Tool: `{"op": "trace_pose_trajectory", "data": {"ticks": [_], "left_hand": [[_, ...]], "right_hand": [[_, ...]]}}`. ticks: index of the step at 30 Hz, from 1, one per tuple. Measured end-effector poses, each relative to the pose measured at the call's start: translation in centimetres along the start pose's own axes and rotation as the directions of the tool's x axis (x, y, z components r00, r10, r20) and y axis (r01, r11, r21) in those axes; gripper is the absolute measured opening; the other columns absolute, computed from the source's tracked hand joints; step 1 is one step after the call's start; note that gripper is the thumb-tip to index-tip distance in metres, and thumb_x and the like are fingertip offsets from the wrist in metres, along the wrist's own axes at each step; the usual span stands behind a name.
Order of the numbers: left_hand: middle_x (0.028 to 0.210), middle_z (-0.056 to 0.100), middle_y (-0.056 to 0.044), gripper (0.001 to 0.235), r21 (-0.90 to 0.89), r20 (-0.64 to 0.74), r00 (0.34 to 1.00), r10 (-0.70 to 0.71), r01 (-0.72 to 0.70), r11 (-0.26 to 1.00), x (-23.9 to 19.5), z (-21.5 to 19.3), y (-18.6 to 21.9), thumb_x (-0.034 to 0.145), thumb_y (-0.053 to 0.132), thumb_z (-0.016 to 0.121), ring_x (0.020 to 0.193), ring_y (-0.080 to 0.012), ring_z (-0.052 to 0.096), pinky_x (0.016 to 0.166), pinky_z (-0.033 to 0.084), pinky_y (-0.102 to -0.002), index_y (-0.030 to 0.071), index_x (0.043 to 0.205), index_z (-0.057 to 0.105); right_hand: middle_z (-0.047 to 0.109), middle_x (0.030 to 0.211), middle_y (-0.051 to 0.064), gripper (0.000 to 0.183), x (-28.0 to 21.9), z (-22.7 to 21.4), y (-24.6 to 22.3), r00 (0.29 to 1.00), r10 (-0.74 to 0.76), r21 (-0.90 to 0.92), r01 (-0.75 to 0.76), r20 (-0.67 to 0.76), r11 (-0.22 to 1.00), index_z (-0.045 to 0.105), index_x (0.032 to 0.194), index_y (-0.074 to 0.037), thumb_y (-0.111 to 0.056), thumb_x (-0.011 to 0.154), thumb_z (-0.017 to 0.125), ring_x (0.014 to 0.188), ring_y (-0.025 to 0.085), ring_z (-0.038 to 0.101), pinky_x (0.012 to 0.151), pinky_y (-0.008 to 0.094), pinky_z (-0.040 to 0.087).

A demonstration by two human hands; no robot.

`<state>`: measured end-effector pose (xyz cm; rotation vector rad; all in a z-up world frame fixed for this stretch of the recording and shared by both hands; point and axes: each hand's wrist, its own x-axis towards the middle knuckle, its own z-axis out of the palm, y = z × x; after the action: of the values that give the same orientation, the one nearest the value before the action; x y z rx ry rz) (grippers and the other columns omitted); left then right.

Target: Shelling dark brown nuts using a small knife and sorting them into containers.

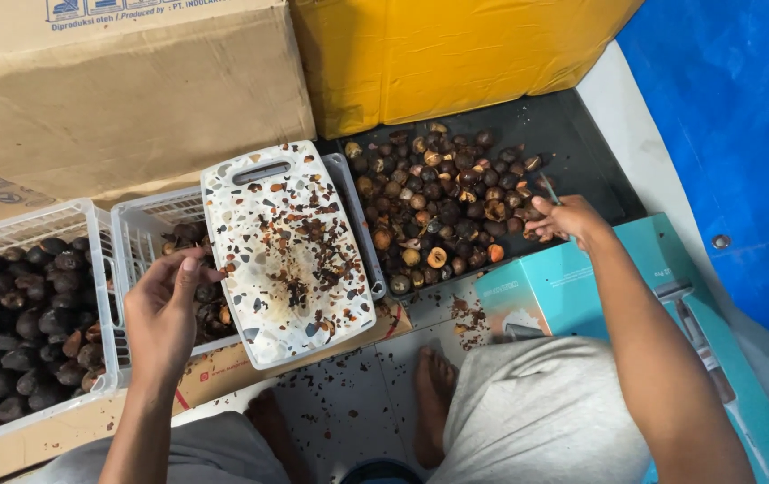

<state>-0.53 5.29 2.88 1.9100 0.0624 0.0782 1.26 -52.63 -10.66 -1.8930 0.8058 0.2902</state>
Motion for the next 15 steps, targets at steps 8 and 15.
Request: {"op": "trace_pose_trajectory", "data": {"ticks": [8, 15], "left_hand": [[0.087, 0.073, -0.019, 0.023, 0.026, -0.005, 0.999, 0.044, -0.044, 0.999, 0.4, -0.3, -2.0, 0.114, 0.011, 0.052, 0.073, -0.0187, 0.057, 0.059, 0.031, -0.026, -0.005, 0.122, 0.067], [0.087, 0.072, -0.017, 0.025, 0.059, -0.012, 0.999, 0.030, -0.030, 0.998, 0.3, -0.1, -0.8, 0.113, 0.010, 0.051, 0.057, -0.0111, 0.039, 0.053, 0.025, -0.024, -0.007, 0.124, 0.066]], "right_hand": [[0.074, 0.091, 0.013, 0.022, 7.3, -4.0, 6.0, 0.944, -0.140, -0.177, 0.089, -0.300, 0.980, 0.064, 0.116, -0.011, -0.025, 0.100, 0.068, 0.083, 0.023, 0.074, 0.062, 0.024, 0.051], [0.078, 0.103, 0.014, 0.022, 10.4, -4.8, 7.9, 0.898, -0.215, -0.592, -0.061, -0.384, 0.803, 0.079, 0.112, -0.026, -0.029, 0.097, 0.064, 0.103, 0.041, 0.072, 0.080, 0.050, 0.059]]}}
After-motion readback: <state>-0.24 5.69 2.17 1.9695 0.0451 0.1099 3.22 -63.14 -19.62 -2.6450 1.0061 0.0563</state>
